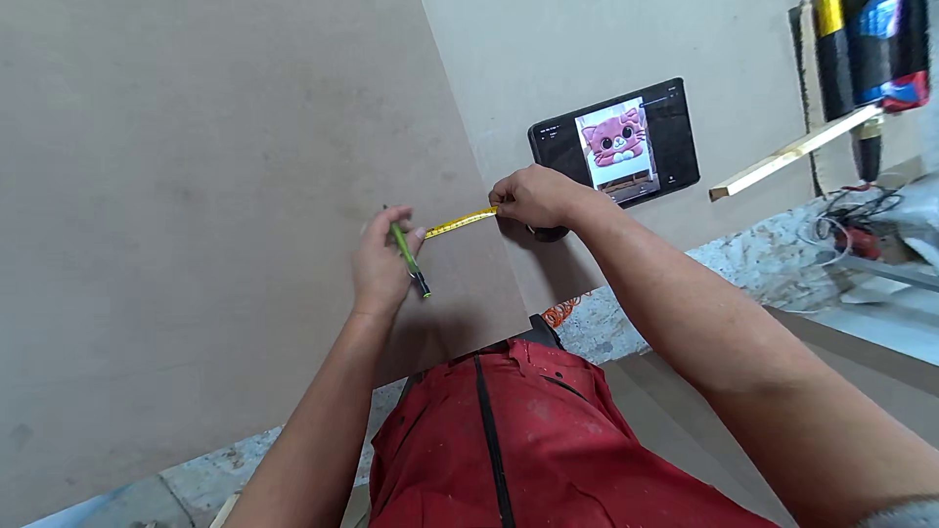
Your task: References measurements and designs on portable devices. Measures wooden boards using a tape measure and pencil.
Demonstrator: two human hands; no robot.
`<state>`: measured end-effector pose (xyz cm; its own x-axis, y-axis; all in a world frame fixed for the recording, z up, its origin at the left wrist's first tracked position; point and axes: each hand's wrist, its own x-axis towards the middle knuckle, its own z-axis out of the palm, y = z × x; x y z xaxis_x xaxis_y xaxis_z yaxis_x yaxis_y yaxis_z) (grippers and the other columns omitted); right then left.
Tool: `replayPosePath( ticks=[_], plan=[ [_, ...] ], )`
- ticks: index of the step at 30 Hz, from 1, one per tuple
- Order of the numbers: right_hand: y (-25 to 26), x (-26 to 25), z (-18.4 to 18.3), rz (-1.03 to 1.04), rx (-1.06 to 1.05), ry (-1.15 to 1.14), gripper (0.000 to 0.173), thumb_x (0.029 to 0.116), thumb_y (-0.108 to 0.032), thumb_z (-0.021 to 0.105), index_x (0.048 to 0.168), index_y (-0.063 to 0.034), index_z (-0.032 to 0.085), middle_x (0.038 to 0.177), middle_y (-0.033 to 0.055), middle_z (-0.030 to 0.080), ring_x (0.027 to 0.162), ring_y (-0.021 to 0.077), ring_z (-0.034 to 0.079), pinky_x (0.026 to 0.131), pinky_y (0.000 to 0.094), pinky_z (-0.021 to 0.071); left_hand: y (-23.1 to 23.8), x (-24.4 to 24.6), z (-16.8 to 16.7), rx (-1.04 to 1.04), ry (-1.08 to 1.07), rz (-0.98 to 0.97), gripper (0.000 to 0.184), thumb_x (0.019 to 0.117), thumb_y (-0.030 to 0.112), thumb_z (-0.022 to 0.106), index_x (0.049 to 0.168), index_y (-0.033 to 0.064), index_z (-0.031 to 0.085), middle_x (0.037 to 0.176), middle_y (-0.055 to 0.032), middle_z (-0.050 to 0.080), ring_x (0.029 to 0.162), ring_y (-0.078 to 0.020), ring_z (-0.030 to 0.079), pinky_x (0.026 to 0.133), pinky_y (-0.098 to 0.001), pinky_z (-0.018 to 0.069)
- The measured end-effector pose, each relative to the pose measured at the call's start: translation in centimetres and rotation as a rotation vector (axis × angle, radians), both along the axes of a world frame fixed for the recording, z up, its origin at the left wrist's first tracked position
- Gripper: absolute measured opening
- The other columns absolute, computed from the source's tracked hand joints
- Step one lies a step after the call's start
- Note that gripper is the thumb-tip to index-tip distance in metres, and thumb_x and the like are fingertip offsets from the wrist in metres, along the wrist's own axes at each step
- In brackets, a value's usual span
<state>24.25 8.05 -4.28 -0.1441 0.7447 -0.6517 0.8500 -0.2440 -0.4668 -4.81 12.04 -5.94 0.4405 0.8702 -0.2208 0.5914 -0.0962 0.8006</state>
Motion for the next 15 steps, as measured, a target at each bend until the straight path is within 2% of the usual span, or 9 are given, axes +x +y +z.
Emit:
replayPosePath(
  ticks=[2,4,5,7,9,11,15],
  plan=[
    [-0.1,0.0,0.0,-0.026,-0.014,0.012,0.018,0.1031,-0.031,0.058,0.1,-0.0225,0.074,0.084,-0.0006,0.071,0.079,0.0175,0.068,0.073,0.0466,0.0548,-0.8,-1.1,0.6,0.016,-0.04,0.052,0.042,0.1058,0.032,0.057,0.143,0.0129,0.058,0.125,-0.0077,0.069,0.11,-0.0132,0.067,0.098,-0.0369,0.0564],
    [-0.1,0.0,0.0,-0.033,-0.023,0.017,0.019,0.1034,-0.031,0.058,0.101,-0.0225,0.074,0.084,-0.0009,0.071,0.079,0.0171,0.068,0.074,0.0458,0.0548,-2.2,-2.0,0.9,0.002,-0.036,0.115,0.042,0.1094,0.036,0.05,0.143,0.0135,0.061,0.127,-0.0069,0.07,0.109,-0.0109,0.068,0.099,-0.0358,0.0553],
    [-0.2,0.0,0.0,-0.029,-0.022,0.017,0.019,0.1037,-0.031,0.058,0.102,-0.0223,0.074,0.084,-0.0009,0.071,0.08,0.017,0.068,0.074,0.0456,0.0549,-2.8,-2.4,0.8,-0.016,-0.01,0.135,0.04,0.1091,0.037,0.05,0.139,0.0141,0.065,0.126,-0.0054,0.071,0.107,-0.0099,0.069,0.099,-0.0353,0.0552],
    [-0.1,0.0,0.0,-0.02,-0.016,0.016,0.019,0.1037,-0.031,0.057,0.101,-0.0225,0.075,0.084,-0.001,0.071,0.08,0.0168,0.068,0.074,0.0451,0.0547,-3.6,-2.6,0.6,-0.051,0.031,0.176,0.032,0.1069,0.033,0.056,0.129,0.015,0.072,0.112,-0.0024,0.074,0.095,-0.0086,0.07,0.088,-0.0333,0.058],
    [-0.1,0.1,-0.1,-0.017,-0.011,0.018,0.019,0.1036,-0.031,0.058,0.101,-0.0225,0.075,0.084,-0.001,0.071,0.08,0.0169,0.068,0.074,0.0451,0.0542,-3.6,-2.3,0.7,-0.159,0.049,0.246,0.027,0.1048,0.03,0.06,0.124,0.0151,0.072,0.099,-0.0022,0.074,0.081,-0.0105,0.07,0.077,-0.0339,0.0601],
    [-0.1,0.0,-0.1,-0.024,-0.011,0.021,0.019,0.1036,-0.031,0.058,0.1,-0.0221,0.075,0.084,-0.001,0.071,0.079,0.0169,0.068,0.074,0.0454,0.0546,-3.3,-1.5,1.1,-0.253,0.037,0.313,0.023,0.1032,0.028,0.063,0.121,0.0137,0.069,0.095,-0.0033,0.074,0.079,-0.0129,0.071,0.075,-0.0355,0.0617],
    [0.0,0.1,0.1,-0.026,-0.028,0.018,0.018,0.1039,-0.03,0.058,0.1,-0.022,0.074,0.083,-0.0015,0.071,0.078,0.0157,0.068,0.074,0.0441,0.0551,-2.7,0.0,0.8,-0.279,0.003,0.423,0.017,0.0991,0.021,0.069,0.114,0.0125,0.069,0.089,-0.0023,0.074,0.076,-0.0118,0.073,0.071,-0.0331,0.0633]
  ],
)
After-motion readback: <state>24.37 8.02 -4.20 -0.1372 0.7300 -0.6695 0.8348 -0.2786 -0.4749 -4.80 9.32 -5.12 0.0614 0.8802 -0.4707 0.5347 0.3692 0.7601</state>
